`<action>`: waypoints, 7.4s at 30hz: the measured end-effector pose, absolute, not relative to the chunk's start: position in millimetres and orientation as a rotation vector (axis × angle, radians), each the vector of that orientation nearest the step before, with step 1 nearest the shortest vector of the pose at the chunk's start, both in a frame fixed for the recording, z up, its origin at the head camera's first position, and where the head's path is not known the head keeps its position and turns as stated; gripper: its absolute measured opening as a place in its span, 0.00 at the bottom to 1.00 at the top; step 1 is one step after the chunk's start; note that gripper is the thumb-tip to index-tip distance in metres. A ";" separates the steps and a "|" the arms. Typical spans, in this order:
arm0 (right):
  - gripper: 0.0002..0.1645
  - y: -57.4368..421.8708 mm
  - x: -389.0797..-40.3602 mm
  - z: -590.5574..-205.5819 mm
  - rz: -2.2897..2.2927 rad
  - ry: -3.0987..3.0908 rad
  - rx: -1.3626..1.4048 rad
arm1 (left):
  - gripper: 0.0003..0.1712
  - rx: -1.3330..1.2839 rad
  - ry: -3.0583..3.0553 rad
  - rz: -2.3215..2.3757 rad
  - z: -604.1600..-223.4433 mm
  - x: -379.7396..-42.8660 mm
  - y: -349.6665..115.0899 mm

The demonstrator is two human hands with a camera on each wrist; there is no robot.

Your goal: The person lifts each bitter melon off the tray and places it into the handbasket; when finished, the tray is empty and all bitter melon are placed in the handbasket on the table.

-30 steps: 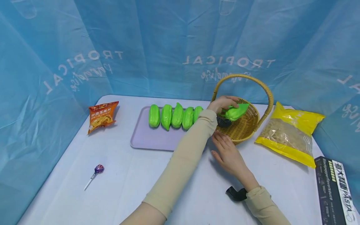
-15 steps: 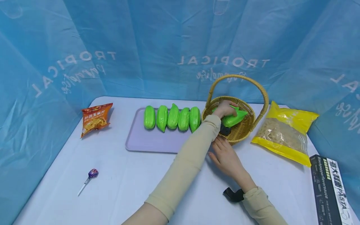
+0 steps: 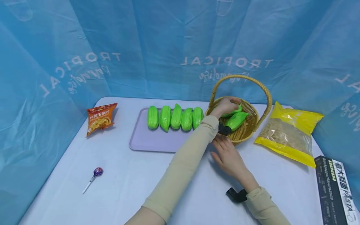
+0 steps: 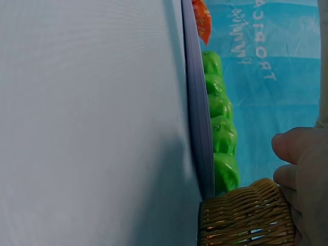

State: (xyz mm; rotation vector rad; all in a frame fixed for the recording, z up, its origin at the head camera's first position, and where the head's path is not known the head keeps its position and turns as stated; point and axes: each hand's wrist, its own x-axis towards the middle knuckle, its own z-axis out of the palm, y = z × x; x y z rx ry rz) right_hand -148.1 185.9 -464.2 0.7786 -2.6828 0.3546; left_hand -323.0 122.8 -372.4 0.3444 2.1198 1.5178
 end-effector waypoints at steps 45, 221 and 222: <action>0.37 184.6 -147.4 -461.5 0.399 -2.653 0.794 | 0.24 -0.035 2.287 2.202 -388.8 -295.8 -92.3; 0.21 186.9 -145.3 -469.3 0.341 -2.630 0.754 | 0.17 0.725 2.587 0.316 -360.2 -278.7 164.9; 0.21 187.3 -145.6 -469.3 0.344 -2.626 0.757 | 0.15 0.734 2.563 0.324 -359.5 -279.2 164.6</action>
